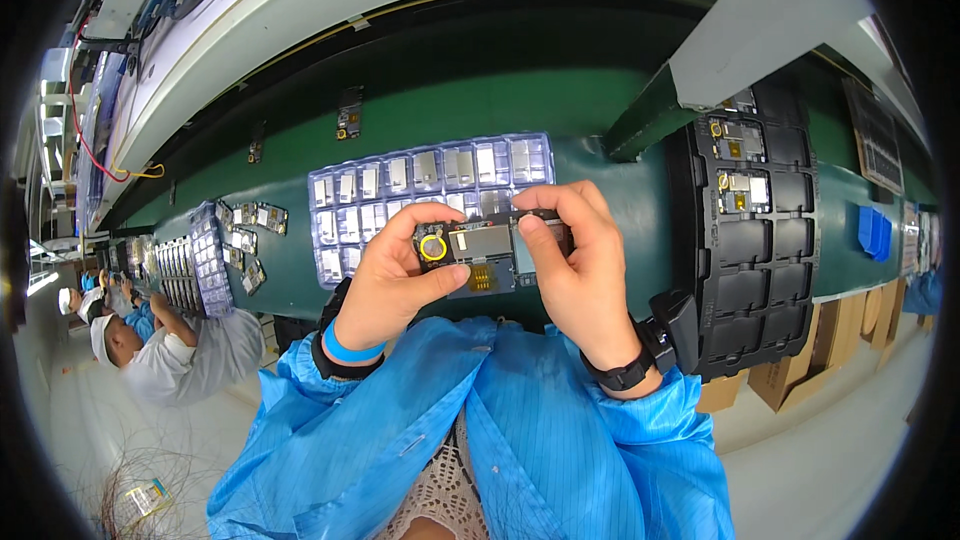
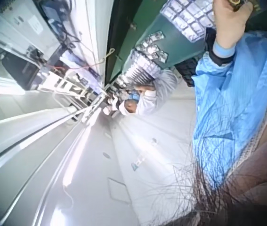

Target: The person is seen assembling small electronic circuit boards and components on a factory assembly line.

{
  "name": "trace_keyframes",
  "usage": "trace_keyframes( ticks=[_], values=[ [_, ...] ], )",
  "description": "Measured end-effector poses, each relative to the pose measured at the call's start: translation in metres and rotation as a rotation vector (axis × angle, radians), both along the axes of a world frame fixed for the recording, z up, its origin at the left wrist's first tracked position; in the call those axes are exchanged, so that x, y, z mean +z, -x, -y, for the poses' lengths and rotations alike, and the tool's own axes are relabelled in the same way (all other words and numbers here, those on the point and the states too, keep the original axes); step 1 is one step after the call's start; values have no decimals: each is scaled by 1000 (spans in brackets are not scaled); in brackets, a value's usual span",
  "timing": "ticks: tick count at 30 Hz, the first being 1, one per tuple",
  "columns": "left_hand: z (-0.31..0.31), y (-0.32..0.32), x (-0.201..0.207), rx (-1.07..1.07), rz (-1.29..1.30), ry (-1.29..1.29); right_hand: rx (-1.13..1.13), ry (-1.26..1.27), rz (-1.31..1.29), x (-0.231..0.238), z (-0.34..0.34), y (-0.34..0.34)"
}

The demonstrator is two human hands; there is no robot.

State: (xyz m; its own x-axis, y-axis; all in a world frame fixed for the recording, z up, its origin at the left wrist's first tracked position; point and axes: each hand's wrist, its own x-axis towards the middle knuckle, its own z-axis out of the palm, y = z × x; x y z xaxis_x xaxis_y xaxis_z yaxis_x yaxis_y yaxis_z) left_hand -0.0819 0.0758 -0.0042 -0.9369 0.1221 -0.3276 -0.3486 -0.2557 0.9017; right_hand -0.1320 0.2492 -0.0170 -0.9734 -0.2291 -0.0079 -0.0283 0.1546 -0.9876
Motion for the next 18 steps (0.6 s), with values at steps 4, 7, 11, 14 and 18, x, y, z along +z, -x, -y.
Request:
trace_keyframes(
  ticks=[4,7,11,14,18],
  values=[
    [7,-17,1,131,35,31,119,18,42,4,17,3],
    [2,-6,-10,67,-86,177,110,40,66,-8,5,9],
    [1,-2,-19,130,-325,421,123,132,265,-20,-1,15],
    [3,-7,-17,225,-349,482,224,142,188,-24,13,21],
    [6,-10,-13,286,-291,424,262,120,130,-17,24,26]
  ],
)
